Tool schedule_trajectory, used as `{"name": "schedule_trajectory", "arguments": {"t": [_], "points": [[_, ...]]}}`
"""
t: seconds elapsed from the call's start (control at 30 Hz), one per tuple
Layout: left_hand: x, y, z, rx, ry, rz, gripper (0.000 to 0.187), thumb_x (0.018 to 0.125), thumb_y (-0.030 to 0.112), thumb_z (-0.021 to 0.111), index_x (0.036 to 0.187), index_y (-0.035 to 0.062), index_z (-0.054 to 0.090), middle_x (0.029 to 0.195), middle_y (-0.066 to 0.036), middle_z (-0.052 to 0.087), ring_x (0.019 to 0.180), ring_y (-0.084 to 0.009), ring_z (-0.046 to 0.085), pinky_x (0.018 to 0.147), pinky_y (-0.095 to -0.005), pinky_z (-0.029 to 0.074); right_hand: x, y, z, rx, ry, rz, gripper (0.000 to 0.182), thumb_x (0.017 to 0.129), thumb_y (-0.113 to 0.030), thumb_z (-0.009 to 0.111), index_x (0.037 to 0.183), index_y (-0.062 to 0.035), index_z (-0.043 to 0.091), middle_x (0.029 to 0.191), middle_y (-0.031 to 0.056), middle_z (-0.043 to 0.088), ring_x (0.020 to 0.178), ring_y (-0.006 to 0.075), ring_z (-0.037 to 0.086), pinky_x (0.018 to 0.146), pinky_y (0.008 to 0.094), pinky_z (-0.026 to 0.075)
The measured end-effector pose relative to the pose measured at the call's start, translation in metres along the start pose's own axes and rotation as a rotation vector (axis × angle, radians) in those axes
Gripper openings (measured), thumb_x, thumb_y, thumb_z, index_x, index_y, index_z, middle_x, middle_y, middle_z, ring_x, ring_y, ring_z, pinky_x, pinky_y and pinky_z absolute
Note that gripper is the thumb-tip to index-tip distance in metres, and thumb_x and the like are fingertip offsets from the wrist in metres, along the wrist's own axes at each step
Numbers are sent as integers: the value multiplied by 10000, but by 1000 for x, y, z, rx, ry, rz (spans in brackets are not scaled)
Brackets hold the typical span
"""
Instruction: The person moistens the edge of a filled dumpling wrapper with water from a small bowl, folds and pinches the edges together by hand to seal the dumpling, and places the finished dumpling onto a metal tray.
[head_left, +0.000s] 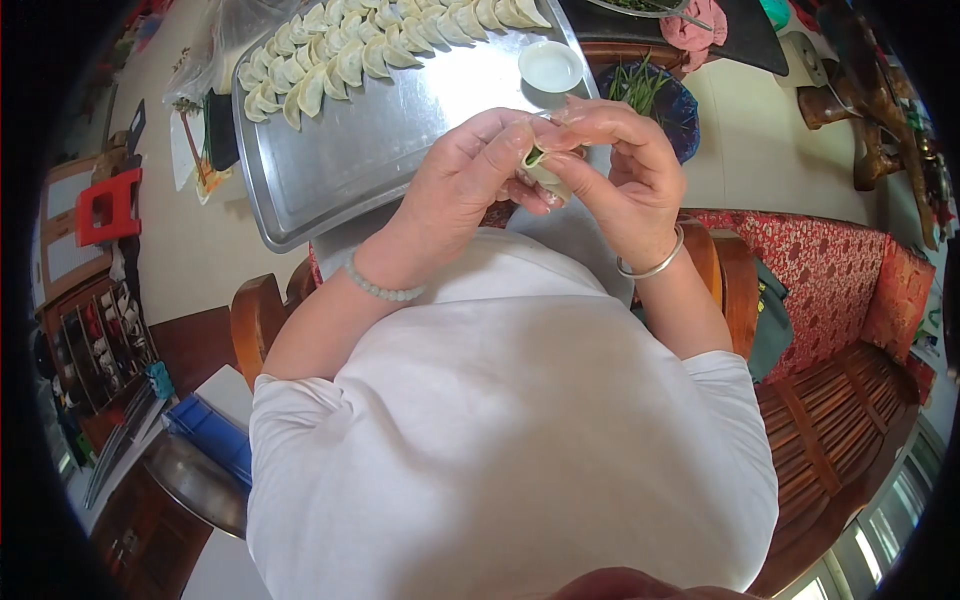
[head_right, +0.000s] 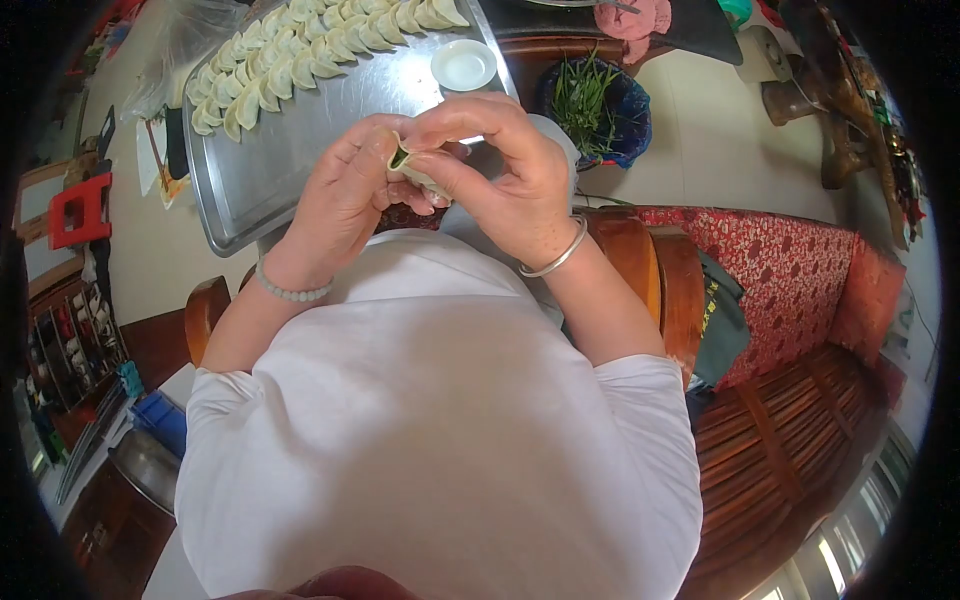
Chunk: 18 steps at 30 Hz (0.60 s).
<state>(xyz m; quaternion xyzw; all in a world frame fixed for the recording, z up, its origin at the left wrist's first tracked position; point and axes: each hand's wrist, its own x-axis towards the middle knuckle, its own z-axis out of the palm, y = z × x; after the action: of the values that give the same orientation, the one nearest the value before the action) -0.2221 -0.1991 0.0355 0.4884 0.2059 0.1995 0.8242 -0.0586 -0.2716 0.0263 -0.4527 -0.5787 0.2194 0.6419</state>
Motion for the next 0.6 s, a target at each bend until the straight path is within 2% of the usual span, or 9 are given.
{"name": "schedule_trajectory", "arguments": {"t": [0.1, 0.3, 0.4, 0.47, 0.5, 0.57, 0.6], "points": [[0, 2, 0, -168, -59, -28, 427, 1021, 363, 382, 1244, 18, 499, 1122, -136, 609, 903, -206, 640, 776, -308, 531, 1, 1, -1, -2, 16, -10, 251, 765, 19, 728, 982, -56, 626, 941, 29, 676, 888, 141, 605, 755, 265, 495], [-4, -2, -7, -110, -71, -51, 473, 1017, 366, 385, 1311, 3, 455, 1184, -135, 587, 964, -218, 632, 829, -317, 524, -1, 3, -1, 18, 30, 15, 282, 754, 27, 729, 1006, -40, 622, 931, 49, 672, 894, 158, 627, 791, 282, 492], [-4, 4, -4, -95, -87, -31, 469, 1017, 366, 386, 1303, 3, 462, 1198, -129, 583, 1006, -214, 619, 865, -322, 512, 1, 2, -3, -22, 20, 11, 283, 730, 8, 748, 984, -46, 637, 1023, 78, 656, 940, 184, 618, 801, 295, 496], [-4, 4, -3, -84, -71, -24, 464, 1018, 360, 386, 1300, 0, 466, 1214, -130, 577, 1032, -209, 608, 874, -322, 505, 7, -6, -4, -208, 2, -118, 267, 719, -44, 757, 968, -64, 660, 1138, 113, 616, 1059, 251, 576, 884, 343, 470], [-4, 3, -3, -73, -55, -18, 459, 1019, 354, 385, 1297, -2, 469, 1231, -131, 570, 1057, -204, 598, 884, -322, 499, 8, -7, -6, -208, 2, -119, 267, 719, -44, 757, 968, -64, 660, 1138, 113, 616, 1059, 251, 576, 884, 343, 470], [-5, 3, -1, -36, -27, 17, 452, 1022, 344, 378, 1291, -6, 473, 1252, -135, 559, 1079, -198, 588, 893, -320, 492, 10, -9, -11, -408, -79, -247, 216, 723, -118, 753, 925, -83, 685, 1230, 135, 569, 1162, 322, 507, 960, 387, 417], [-5, 2, 1, 0, 0, 51, 445, 1025, 334, 371, 1286, -10, 478, 1273, -139, 548, 1102, -191, 577, 903, -317, 486, 10, -11, -11, -408, -78, -247, 216, 723, -118, 753, 925, -83, 685, 1230, 135, 569, 1162, 322, 507, 960, 387, 417]]}}
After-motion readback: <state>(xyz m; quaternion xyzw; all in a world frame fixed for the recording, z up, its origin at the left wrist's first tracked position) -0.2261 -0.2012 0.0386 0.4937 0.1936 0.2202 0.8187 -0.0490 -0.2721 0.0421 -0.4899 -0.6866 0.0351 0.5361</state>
